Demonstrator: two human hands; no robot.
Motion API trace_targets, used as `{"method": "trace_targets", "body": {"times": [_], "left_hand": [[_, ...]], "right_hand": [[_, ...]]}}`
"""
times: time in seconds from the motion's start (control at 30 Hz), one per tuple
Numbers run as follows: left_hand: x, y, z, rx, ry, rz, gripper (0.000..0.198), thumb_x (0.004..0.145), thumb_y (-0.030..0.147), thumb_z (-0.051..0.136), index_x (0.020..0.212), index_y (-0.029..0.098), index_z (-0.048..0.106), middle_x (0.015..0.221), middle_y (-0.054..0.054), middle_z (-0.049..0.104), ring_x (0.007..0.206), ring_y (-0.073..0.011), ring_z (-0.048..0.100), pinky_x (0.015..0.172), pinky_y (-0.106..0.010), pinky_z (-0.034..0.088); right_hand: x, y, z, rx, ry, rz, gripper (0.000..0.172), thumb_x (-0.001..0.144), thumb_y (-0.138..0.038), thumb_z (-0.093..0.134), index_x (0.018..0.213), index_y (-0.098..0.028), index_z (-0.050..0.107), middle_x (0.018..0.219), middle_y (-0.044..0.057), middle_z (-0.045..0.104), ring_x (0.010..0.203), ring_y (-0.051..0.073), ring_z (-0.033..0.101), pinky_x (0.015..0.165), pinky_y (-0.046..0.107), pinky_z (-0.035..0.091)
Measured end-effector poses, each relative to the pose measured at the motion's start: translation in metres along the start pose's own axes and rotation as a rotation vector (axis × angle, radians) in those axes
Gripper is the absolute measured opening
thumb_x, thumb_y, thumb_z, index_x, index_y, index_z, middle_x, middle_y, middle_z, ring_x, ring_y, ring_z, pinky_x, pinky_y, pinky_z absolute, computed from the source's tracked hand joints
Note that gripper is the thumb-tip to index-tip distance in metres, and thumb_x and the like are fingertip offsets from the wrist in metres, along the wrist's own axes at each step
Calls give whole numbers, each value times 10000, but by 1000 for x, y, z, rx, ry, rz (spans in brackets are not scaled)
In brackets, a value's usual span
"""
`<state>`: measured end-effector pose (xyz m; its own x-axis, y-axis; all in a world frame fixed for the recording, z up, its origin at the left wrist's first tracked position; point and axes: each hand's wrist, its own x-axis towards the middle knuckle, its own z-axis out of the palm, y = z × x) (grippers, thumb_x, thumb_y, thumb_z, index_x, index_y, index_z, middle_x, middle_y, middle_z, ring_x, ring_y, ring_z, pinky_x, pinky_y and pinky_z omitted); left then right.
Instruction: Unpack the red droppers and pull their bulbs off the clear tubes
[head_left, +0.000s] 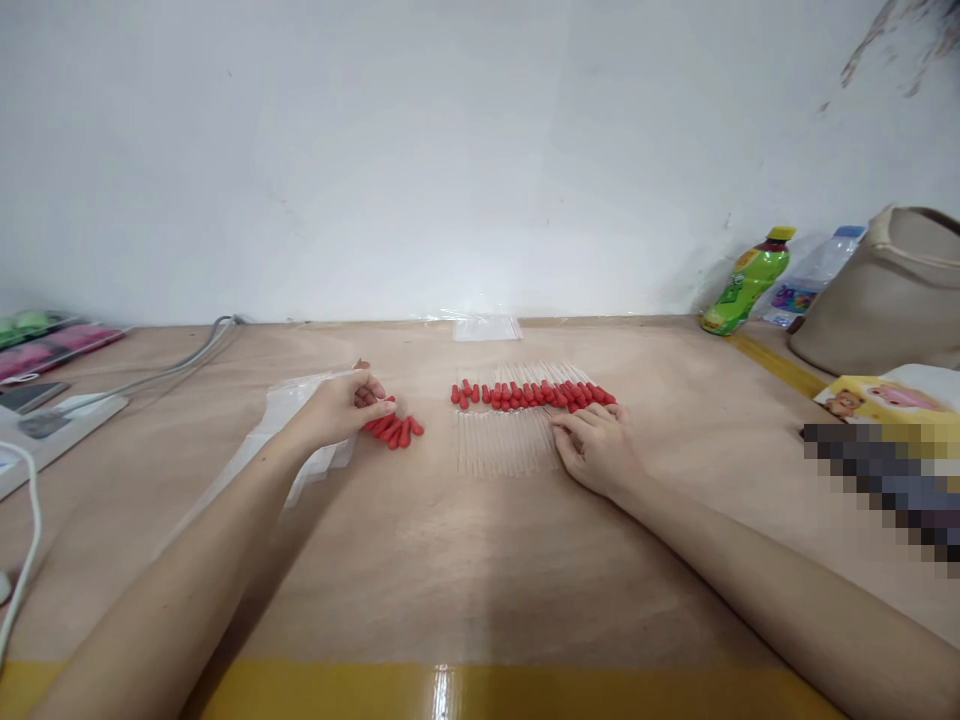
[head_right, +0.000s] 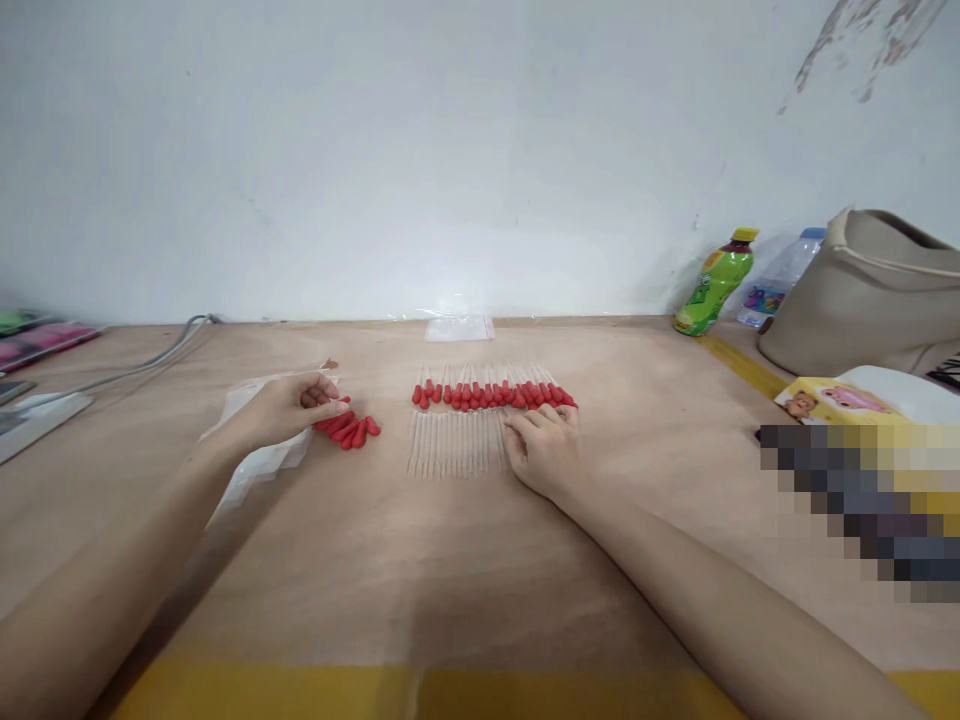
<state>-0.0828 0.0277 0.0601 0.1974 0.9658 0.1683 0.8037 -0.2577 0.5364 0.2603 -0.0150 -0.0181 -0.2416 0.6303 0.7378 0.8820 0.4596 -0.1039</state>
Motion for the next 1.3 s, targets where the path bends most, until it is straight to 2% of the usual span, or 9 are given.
{"method": "trace_targets", "body": {"times": [0.13,0.27,0.43,0.5,0.7,0.83,0.97,1.17,1.3], "left_hand": [[0,6,8,110,-52,15,266,622,439,636,703,196,565,625,9,612,598,-149,573,549,-249,428],[0,10,8,168,-78,1,283,671,480,569,634,199,575,588,11,609,567,-148,556,531,-247,398],[-2,19,6,239,163,6,291,703,476,529,664,197,603,613,-2,596,585,-151,536,543,-256,379],[-1,25,11,227,197,30,269,711,451,525,686,196,607,648,-6,609,597,-153,540,553,-258,391],[17,47,42,252,66,143,217,730,385,514,704,199,623,751,-39,638,654,-180,578,597,-284,431],[39,58,62,346,58,30,225,722,395,529,776,204,635,884,-76,640,781,-230,591,638,-313,438],[59,59,71,338,4,-109,259,730,395,502,678,183,641,762,-91,657,744,-241,601,629,-315,434],[69,62,72,263,-132,-285,236,694,362,542,577,180,635,576,-43,645,541,-187,590,542,-271,431],[67,65,65,257,-118,-333,207,721,298,506,621,162,626,539,-43,628,492,-183,569,504,-270,412]], "right_hand": [[0,0,0,13,-41,-25,167,801,-222,490,762,-199,650,670,14,650,695,151,523,773,337,271],[-1,0,0,8,-77,-33,176,811,-283,498,797,-205,655,694,19,643,727,158,524,791,344,273],[-1,2,1,31,-93,-44,204,815,-359,514,808,-215,658,755,20,658,761,165,534,830,358,276],[-1,3,2,59,-99,-37,210,819,-368,510,822,-215,653,768,17,669,766,168,543,844,364,277],[-1,5,3,115,-100,10,194,826,-329,498,859,-196,635,746,27,674,741,170,562,845,367,300],[-1,6,3,125,-121,26,201,821,-322,504,915,-193,626,791,34,677,770,179,572,874,385,292],[-1,6,3,124,-137,50,220,823,-326,500,930,-181,627,806,40,674,785,181,572,885,392,286],[0,4,1,122,-157,64,230,824,-332,495,932,-174,623,816,43,679,797,185,568,892,392,285],[0,3,1,121,-158,71,241,826,-332,489,962,-171,607,820,49,679,795,187,572,894,399,294]]}}
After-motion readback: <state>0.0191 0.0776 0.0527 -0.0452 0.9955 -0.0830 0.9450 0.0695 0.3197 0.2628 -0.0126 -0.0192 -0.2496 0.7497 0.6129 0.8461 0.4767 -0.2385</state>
